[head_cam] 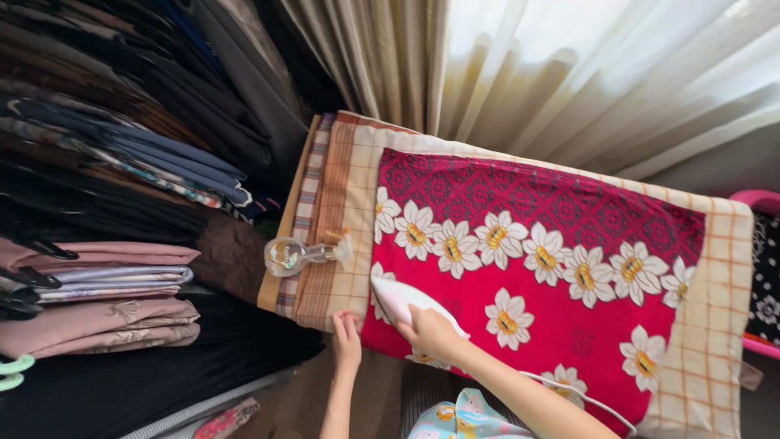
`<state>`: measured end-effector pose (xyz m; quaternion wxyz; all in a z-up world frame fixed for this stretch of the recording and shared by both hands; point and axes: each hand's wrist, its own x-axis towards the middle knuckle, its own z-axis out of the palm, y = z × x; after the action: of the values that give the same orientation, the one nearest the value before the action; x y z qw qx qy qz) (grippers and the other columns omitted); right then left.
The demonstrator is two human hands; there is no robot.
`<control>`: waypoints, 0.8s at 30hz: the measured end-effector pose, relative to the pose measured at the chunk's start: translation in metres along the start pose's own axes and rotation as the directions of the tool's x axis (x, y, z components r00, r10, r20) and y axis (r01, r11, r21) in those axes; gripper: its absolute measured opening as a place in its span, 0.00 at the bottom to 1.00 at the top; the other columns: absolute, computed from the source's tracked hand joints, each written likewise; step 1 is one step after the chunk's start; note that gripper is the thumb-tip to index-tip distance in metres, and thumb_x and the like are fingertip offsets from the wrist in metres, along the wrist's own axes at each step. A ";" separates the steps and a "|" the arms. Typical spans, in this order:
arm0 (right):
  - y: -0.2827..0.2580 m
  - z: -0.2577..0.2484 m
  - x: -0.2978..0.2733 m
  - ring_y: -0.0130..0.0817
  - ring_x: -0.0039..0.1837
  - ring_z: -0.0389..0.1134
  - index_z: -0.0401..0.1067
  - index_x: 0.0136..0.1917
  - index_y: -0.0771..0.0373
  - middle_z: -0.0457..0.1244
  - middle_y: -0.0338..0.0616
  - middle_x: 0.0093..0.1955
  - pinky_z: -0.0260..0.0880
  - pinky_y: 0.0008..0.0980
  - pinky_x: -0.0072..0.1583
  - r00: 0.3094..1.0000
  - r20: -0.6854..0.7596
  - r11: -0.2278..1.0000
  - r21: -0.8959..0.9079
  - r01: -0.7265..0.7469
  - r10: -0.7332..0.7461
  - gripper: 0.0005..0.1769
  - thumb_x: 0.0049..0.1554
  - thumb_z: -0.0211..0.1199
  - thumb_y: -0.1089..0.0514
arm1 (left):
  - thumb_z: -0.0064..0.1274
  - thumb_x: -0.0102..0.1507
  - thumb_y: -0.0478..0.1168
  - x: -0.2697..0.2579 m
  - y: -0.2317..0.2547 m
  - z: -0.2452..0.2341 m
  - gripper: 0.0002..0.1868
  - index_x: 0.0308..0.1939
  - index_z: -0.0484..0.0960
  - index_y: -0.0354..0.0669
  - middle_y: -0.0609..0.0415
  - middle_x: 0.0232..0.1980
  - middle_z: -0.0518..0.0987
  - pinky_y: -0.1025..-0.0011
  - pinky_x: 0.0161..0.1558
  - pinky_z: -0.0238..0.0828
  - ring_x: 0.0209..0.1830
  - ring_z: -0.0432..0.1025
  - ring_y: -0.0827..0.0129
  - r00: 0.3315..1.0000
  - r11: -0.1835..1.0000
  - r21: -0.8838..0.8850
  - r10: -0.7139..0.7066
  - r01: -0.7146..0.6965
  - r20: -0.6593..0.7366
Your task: The recorder is seen ironing and folding different pieces of clothing on an ironing board.
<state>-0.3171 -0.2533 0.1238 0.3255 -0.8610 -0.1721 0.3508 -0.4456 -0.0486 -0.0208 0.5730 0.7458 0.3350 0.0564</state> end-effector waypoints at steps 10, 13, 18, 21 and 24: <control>0.079 -0.005 -0.080 0.63 0.39 0.71 0.69 0.55 0.66 0.68 0.63 0.35 0.71 0.56 0.43 0.965 -0.246 0.983 -0.129 -0.130 0.095 0.23 0.58 0.59 0.44 | 0.47 0.68 0.39 -0.001 0.095 0.067 0.15 0.59 0.73 0.42 0.47 0.63 0.73 0.51 0.66 0.63 0.66 0.67 0.52 0.883 0.789 0.465 0.469 -0.402 -0.031; 0.100 -0.034 -0.082 0.62 0.38 0.72 0.70 0.51 0.63 0.68 0.62 0.34 0.73 0.55 0.42 0.900 -0.368 0.945 -0.129 -0.301 0.236 0.22 0.60 0.57 0.42 | 0.46 0.68 0.43 -0.001 0.101 0.102 0.24 0.69 0.70 0.46 0.46 0.74 0.66 0.35 0.73 0.43 0.79 0.56 0.50 0.815 0.580 0.616 0.548 -0.533 0.189; 0.154 -0.088 -0.105 0.62 0.38 0.72 0.71 0.52 0.60 0.68 0.62 0.32 0.73 0.55 0.38 0.772 -0.544 0.893 -0.087 -0.442 0.329 0.27 0.59 0.56 0.33 | 0.41 0.69 0.53 0.005 0.088 0.119 0.33 0.78 0.60 0.54 0.48 0.82 0.53 0.30 0.73 0.30 0.83 0.42 0.50 0.797 0.423 0.732 0.540 -0.534 0.269; 0.181 -0.129 -0.126 0.57 0.36 0.74 0.71 0.52 0.56 0.68 0.58 0.31 0.74 0.54 0.36 0.747 -0.542 0.848 -0.112 -0.518 0.385 0.30 0.58 0.55 0.29 | 0.39 0.69 0.54 0.004 0.086 0.116 0.33 0.79 0.58 0.57 0.50 0.83 0.51 0.31 0.75 0.30 0.84 0.41 0.52 0.804 0.379 0.768 0.524 -0.516 0.282; 0.204 -0.157 -0.140 0.55 0.37 0.75 0.74 0.50 0.56 0.69 0.55 0.31 0.74 0.53 0.37 0.728 -0.569 0.809 -0.176 -0.562 0.382 0.34 0.56 0.54 0.24 | 0.39 0.69 0.54 0.006 0.087 0.116 0.33 0.79 0.58 0.58 0.51 0.84 0.51 0.32 0.75 0.29 0.85 0.42 0.52 0.806 0.369 0.771 0.513 -0.518 0.296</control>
<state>-0.2877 -0.5446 0.1383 0.1053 -0.9791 0.0908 0.1485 -0.3492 -0.1501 0.0159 0.1091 0.9894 0.0694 0.0665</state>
